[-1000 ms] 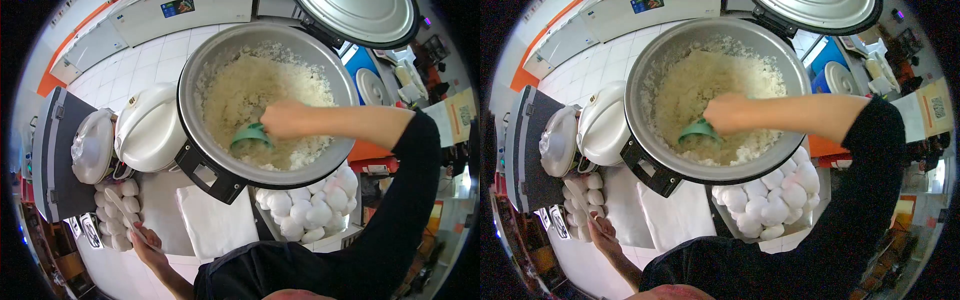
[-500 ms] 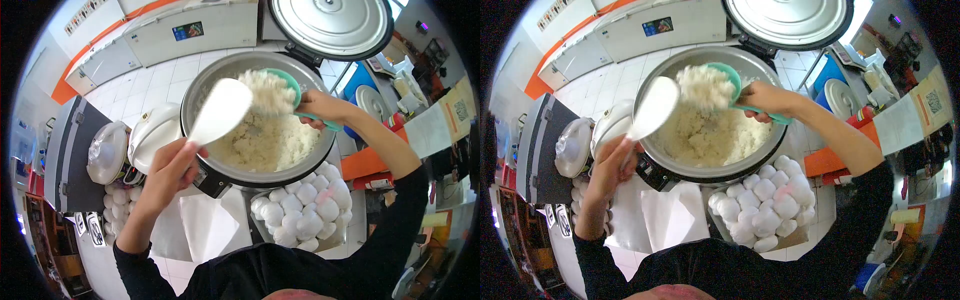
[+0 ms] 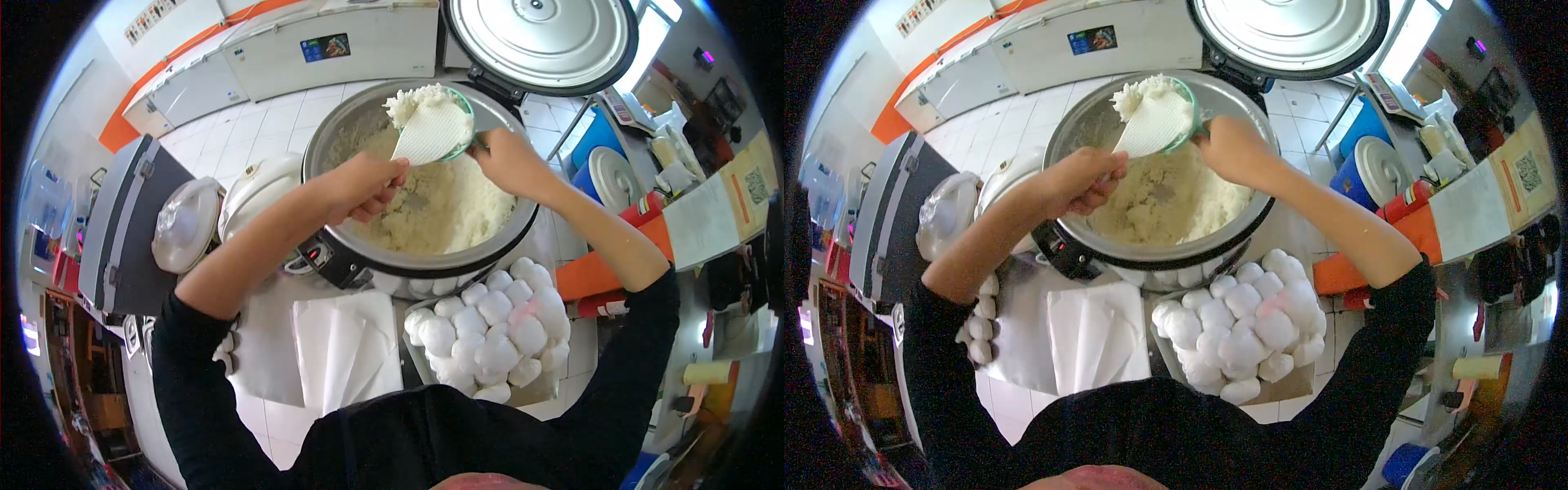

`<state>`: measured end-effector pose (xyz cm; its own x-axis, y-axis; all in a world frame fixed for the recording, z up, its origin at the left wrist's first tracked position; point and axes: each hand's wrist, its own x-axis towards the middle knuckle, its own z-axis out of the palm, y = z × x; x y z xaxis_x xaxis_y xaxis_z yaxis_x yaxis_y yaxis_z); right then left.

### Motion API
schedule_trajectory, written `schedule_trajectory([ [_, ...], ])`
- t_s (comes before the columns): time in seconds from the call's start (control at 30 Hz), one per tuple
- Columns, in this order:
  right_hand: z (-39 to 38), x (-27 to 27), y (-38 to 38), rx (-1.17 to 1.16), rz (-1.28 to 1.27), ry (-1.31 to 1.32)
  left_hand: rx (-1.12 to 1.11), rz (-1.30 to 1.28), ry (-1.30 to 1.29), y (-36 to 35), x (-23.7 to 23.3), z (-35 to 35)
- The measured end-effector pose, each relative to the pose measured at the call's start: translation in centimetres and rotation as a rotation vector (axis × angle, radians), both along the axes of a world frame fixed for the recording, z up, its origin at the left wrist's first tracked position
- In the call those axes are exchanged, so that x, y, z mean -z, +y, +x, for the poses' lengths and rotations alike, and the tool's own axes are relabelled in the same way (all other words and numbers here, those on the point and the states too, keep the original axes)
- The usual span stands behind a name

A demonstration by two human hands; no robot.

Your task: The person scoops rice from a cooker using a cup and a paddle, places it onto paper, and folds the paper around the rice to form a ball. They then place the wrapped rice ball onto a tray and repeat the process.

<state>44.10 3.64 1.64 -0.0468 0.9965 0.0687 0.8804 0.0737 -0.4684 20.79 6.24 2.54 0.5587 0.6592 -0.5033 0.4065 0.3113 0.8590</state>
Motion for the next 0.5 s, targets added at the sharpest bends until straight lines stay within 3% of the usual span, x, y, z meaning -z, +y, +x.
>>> schedule_trajectory([
  [0.03,0.5,1.3,0.3,-0.057,0.127,-0.049,0.019,-0.069,-0.01,-0.1,0.1,-0.1],
  [0.13,0.7,2.5,0.8,-0.087,0.175,-0.213,-0.005,-0.222,-0.005,-0.2,1.7,0.1],
  [0.37,0.3,1.8,0.9,0.015,0.215,-0.166,-0.125,-0.244,-0.261,-1.6,1.3,1.9],
  [0.5,0.6,1.4,1.9,-0.013,0.262,-0.127,-0.251,-0.285,-0.599,-2.5,0.9,3.3],
])
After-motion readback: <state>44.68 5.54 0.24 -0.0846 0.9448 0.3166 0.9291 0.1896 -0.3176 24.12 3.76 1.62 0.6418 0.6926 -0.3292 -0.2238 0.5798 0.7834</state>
